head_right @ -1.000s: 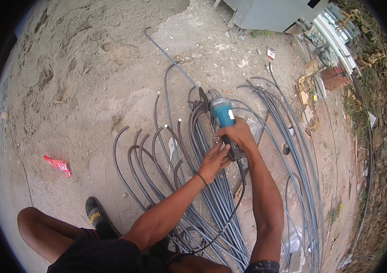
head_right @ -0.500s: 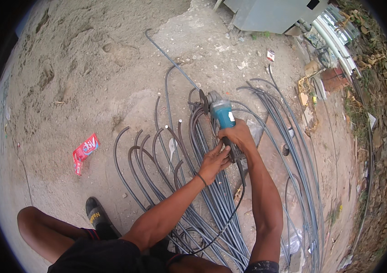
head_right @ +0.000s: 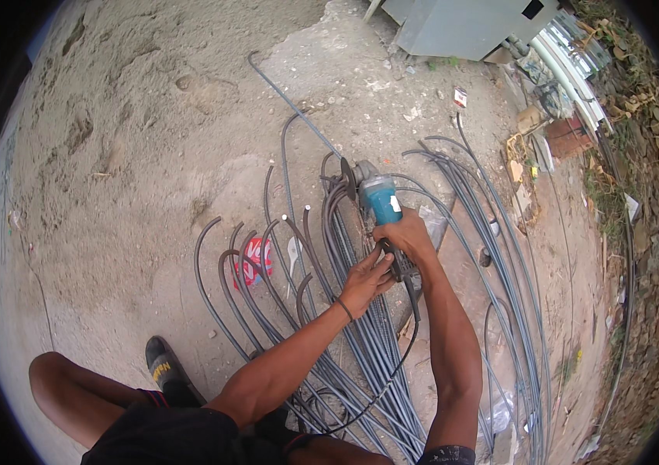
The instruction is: The person uses an angle grinder to cut through several metal rods while holding them against the ground.
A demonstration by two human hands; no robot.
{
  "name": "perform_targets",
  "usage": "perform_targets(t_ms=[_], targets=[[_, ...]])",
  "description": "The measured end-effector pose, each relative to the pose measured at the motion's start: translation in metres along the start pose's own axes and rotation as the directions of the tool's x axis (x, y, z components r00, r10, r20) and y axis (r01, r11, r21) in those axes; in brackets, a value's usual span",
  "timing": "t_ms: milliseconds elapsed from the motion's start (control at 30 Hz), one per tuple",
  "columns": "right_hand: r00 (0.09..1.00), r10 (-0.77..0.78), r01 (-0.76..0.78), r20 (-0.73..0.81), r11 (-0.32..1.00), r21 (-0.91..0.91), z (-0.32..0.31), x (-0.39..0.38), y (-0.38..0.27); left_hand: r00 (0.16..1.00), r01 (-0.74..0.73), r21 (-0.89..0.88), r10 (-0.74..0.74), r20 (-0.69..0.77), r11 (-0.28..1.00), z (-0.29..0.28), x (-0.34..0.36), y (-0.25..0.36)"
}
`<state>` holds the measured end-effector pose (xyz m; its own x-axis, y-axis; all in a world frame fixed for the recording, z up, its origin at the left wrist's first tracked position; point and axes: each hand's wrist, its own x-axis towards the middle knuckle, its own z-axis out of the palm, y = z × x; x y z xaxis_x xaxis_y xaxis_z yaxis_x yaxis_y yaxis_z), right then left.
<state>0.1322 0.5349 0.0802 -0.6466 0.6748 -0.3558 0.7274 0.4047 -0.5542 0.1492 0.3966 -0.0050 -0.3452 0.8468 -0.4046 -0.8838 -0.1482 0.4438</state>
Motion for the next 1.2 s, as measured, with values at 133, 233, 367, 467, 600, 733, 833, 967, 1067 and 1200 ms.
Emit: perform_targets(t_ms=[133,233,367,467,600,733,833,967,1067,1200], targets=[[1.000,-0.015,0.015,-0.007,1.000,0.015,0.0029,0.0030,0.0018,1.000,-0.006,-0.008,0.006,-0.001,1.000,-0.0039,0.0030,-0.0024],[1.000,-0.007,0.007,-0.005,1.000,-0.002,0.0013,0.0040,0.0037,1.000,-0.009,-0.004,0.009,0.007,1.000,-0.0020,0.0035,-0.0033],[1.000,-0.001,0.000,0.016,1.000,0.024,0.0030,0.0044,0.0010,1.000,-0.006,0.004,0.006,0.005,1.000,-0.0058,0.0054,-0.0039],[1.000,-0.012,0.011,0.016,1.000,0.027,0.0030,0.0068,0.0046,1.000,-0.010,0.021,0.010,-0.007,1.000,-0.0026,0.0044,-0.0021],[1.000,-0.004,0.004,0.012,0.999,0.032,0.0018,0.0071,0.0048,1.000,-0.008,-0.008,0.008,-0.006,1.000,0.0007,0.0017,0.0005],[1.000,0.002,-0.002,0.004,1.000,0.000,0.0034,0.0076,0.0017,1.000,-0.012,-0.027,0.012,0.013,1.000,-0.0037,0.0044,-0.0004],[1.000,-0.006,0.006,0.003,1.000,0.015,0.0034,0.0103,0.0067,1.000,-0.015,-0.034,0.015,0.006,0.999,-0.0023,0.0051,-0.0015],[1.000,-0.004,0.004,0.011,1.000,0.018,0.0036,0.0100,0.0055,1.000,-0.010,-0.031,0.010,0.010,0.999,-0.0039,0.0054,-0.0006],[0.999,0.005,-0.006,0.037,1.000,0.015,0.0019,0.0086,0.0028,1.000,-0.020,-0.025,0.020,0.022,0.999,-0.0024,0.0038,0.0006],[1.000,0.008,-0.008,0.030,1.000,0.018,0.0016,0.0066,-0.0015,1.000,-0.011,-0.002,0.011,-0.004,1.000,-0.0013,0.0022,0.0029]])
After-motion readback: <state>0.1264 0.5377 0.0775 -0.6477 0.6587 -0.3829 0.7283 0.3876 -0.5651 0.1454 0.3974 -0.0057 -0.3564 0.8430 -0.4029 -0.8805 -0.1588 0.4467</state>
